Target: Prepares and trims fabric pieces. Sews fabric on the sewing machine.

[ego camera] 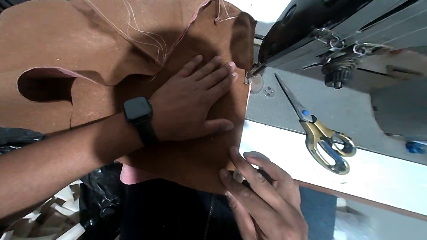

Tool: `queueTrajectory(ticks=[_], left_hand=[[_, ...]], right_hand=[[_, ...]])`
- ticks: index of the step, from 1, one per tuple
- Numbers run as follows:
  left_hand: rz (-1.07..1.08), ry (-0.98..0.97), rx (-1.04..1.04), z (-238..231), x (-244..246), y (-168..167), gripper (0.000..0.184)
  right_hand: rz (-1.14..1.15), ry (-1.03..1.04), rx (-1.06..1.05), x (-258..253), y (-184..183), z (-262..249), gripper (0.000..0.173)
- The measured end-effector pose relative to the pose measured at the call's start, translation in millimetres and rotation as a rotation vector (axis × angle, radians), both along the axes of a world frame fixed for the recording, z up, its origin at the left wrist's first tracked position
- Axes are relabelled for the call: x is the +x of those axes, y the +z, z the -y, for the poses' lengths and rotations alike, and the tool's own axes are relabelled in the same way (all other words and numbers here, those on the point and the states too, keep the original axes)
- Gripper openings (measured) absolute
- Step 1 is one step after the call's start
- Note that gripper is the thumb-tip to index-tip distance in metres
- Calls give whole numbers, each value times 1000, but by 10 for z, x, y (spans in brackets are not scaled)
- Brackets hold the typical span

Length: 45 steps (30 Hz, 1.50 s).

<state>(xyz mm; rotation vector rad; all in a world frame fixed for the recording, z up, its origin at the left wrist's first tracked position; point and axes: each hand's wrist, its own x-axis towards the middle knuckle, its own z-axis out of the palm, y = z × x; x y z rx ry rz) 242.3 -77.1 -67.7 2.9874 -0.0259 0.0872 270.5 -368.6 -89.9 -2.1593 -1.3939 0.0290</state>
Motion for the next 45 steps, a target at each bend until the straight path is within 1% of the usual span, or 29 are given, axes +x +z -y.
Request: queueTrajectory(ticks=[9, 15, 25, 29, 45], left_hand=[[-2, -1, 1, -5, -3, -4, 96], [-34, -49, 2, -87, 0, 35, 104], [-40, -52, -7, -101, -2, 34, 107], [-47, -38, 1, -99, 2, 50, 111], [-39, -35, -6, -107, 7, 35, 112]], right_hand=[[5, 0, -2, 2, -3, -4, 23], [-8, -3, 10, 5, -3, -3, 22], [-12, -5, -10, 1, 6, -10, 22], [-6, -8, -3, -2, 5, -15, 21], [-6, -5, -11, -6, 11, -8, 22]])
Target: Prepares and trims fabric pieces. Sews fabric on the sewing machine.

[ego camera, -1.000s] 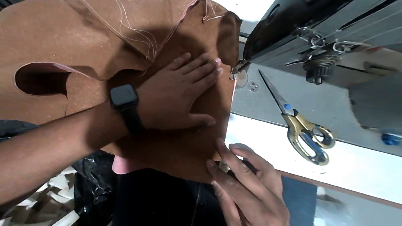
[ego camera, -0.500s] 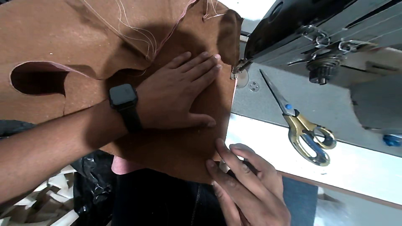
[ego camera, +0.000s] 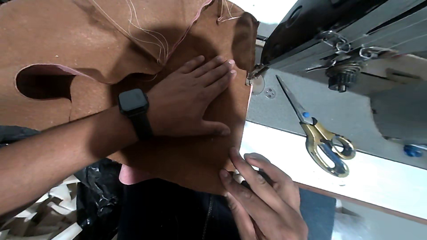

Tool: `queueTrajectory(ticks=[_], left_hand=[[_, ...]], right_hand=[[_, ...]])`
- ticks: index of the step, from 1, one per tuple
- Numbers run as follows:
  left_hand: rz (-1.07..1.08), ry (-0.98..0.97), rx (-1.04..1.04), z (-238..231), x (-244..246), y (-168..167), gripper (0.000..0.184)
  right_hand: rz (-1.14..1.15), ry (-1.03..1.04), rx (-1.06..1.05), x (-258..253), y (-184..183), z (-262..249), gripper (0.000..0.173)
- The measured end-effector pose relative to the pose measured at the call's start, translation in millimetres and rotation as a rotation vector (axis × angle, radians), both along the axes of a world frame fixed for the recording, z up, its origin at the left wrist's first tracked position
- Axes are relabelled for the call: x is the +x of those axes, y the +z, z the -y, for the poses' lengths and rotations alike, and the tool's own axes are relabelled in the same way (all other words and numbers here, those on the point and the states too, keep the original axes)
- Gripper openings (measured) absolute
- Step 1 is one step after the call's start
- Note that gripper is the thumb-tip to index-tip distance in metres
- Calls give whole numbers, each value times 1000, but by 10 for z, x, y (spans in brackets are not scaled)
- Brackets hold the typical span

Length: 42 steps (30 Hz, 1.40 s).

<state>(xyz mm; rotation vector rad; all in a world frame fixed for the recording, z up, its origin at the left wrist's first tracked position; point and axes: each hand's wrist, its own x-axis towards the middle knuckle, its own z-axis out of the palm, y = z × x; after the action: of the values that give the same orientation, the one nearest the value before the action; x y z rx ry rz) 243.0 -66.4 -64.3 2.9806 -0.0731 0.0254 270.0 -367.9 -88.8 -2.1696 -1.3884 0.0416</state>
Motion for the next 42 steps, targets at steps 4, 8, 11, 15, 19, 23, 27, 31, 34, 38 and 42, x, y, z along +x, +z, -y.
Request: queueTrajectory(ticks=[4, 8, 11, 15, 19, 23, 27, 31, 34, 38, 42], left_hand=[[5, 4, -1, 5, -2, 1, 112], [6, -1, -4, 3, -5, 5, 111], [12, 3, -3, 9, -7, 1, 110], [13, 2, 2, -1, 0, -3, 110], [9, -3, 7, -18, 25, -2, 111], [15, -3, 8, -42, 58, 0, 111], [13, -1, 3, -65, 89, 5, 111], [22, -10, 1, -106, 126, -8, 111], [12, -7, 1, -138, 166, -4, 111], [4, -9, -4, -177, 211, 5, 111], [5, -8, 10, -214, 254, -1, 112]], right_hand=[[-1, 0, 2, -2, -1, -1, 23], [0, 0, 7, -1, -8, -1, 22], [4, 0, 5, -2, -8, 3, 22], [-1, 0, 9, 8, -8, -1, 23], [-6, -5, 11, 20, -1, -12, 22], [-3, -12, 8, 45, 14, -40, 23], [-3, -18, 16, 70, 26, -63, 23], [-11, -15, 24, 97, 39, -81, 24], [-19, -24, 24, 120, 49, -106, 24], [-28, -31, 34, 146, 50, -133, 24], [-19, -42, 68, 185, 27, -160, 24]])
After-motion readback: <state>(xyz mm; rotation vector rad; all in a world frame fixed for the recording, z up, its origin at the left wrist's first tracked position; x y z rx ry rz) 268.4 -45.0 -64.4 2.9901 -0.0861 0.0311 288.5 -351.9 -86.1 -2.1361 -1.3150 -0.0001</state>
